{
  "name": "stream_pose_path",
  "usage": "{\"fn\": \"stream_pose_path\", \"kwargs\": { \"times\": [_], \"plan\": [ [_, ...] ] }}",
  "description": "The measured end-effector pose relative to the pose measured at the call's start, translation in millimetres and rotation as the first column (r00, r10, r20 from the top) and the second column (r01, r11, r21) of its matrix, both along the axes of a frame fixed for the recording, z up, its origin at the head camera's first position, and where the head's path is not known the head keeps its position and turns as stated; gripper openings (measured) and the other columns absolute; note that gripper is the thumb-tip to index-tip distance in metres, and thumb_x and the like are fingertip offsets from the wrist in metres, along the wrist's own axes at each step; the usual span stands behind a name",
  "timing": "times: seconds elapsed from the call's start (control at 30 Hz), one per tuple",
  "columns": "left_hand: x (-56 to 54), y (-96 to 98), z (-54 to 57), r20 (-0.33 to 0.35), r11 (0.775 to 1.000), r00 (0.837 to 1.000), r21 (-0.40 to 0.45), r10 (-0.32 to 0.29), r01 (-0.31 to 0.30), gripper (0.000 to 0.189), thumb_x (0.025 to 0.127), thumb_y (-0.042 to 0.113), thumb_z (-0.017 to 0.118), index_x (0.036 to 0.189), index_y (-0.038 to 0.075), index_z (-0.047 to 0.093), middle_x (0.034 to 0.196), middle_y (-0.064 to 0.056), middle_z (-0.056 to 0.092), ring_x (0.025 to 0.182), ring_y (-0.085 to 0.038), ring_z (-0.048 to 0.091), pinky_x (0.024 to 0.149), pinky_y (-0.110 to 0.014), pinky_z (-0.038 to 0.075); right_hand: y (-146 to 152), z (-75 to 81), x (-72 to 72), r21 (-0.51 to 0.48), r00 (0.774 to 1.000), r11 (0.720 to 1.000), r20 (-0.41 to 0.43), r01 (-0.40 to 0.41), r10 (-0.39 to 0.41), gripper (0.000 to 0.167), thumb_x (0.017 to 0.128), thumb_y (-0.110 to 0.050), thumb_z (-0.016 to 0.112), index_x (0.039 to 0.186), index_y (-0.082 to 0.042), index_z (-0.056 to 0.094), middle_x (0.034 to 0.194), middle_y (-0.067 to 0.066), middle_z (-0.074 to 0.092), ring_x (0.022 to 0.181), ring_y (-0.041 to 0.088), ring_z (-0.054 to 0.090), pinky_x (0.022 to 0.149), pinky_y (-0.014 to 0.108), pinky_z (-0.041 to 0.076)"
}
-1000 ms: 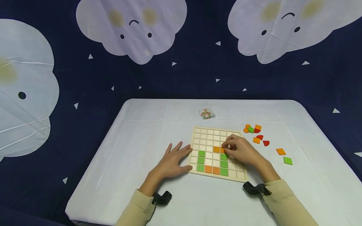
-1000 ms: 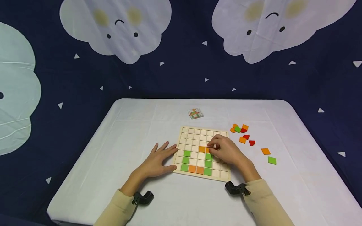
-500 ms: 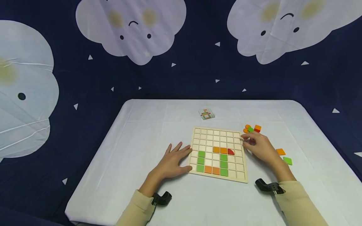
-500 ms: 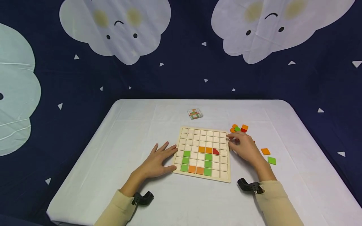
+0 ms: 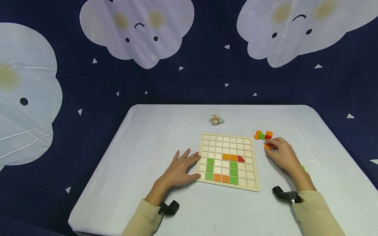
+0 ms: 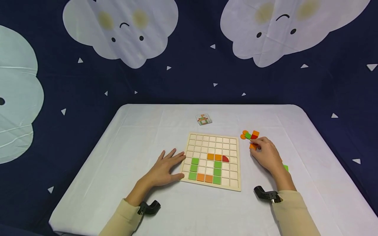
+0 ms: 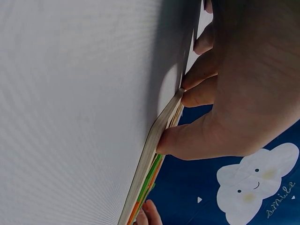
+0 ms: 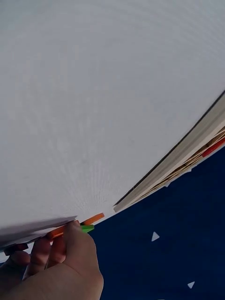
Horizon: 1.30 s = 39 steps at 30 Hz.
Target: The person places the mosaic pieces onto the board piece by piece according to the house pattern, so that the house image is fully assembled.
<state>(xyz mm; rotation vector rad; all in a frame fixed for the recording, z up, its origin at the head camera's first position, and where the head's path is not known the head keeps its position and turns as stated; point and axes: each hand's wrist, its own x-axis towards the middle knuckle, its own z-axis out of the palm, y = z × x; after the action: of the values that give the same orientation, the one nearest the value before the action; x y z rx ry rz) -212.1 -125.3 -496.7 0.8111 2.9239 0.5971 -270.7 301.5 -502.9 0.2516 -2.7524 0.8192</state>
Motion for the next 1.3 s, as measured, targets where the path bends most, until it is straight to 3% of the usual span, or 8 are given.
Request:
{"fn": "stream_pose_path", "kwargs": {
  "times": [0.33, 0.8, 1.3],
  "plan": [
    [-0.6, -0.7, -1.6, -0.009, 1.0, 1.0, 0.004, -0.01, 0.01, 0.073, 0.085, 0.057, 0.058, 0.147, 0.024, 0.042, 0.152, 0.013, 0.03, 0.145, -0.019, 0.012, 0.113, -0.052, 0.0, 1.2, 3.7, 4.4, 0.022, 0.998, 0.999, 0.055, 0.027, -0.028, 0.029, 0.083, -0.008, 0.067, 0.111, 0.001, 0.069, 0.1, 0.014, 0.056, 0.083, 0.026, 0.048, 0.068, 0.039, 0.036],
    [-0.3, -0.7, -2.2, -0.017, 1.0, 1.0, -0.007, -0.009, 0.009, 0.073, 0.084, 0.058, 0.057, 0.147, 0.024, 0.041, 0.152, 0.014, 0.03, 0.145, -0.018, 0.011, 0.113, -0.051, 0.0, 1.3, 4.6, 6.6, 0.033, 0.999, 0.999, 0.036, 0.013, -0.014, 0.03, 0.083, -0.012, 0.069, 0.11, 0.001, 0.069, 0.097, 0.013, 0.059, 0.08, 0.024, 0.048, 0.066, 0.038, 0.037],
    [-0.2, -0.1, -1.9, -0.013, 1.0, 1.0, 0.0, -0.004, 0.004, 0.073, 0.084, 0.057, 0.058, 0.147, 0.024, 0.042, 0.152, 0.013, 0.031, 0.145, -0.019, 0.013, 0.113, -0.052, 0.0, -12.4, 6.7, 3.4, 0.022, 0.992, 0.992, -0.009, -0.127, 0.127, 0.03, 0.083, -0.017, 0.073, 0.112, -0.006, 0.071, 0.094, 0.004, 0.06, 0.075, 0.018, 0.048, 0.062, 0.032, 0.036]
  ]
}}
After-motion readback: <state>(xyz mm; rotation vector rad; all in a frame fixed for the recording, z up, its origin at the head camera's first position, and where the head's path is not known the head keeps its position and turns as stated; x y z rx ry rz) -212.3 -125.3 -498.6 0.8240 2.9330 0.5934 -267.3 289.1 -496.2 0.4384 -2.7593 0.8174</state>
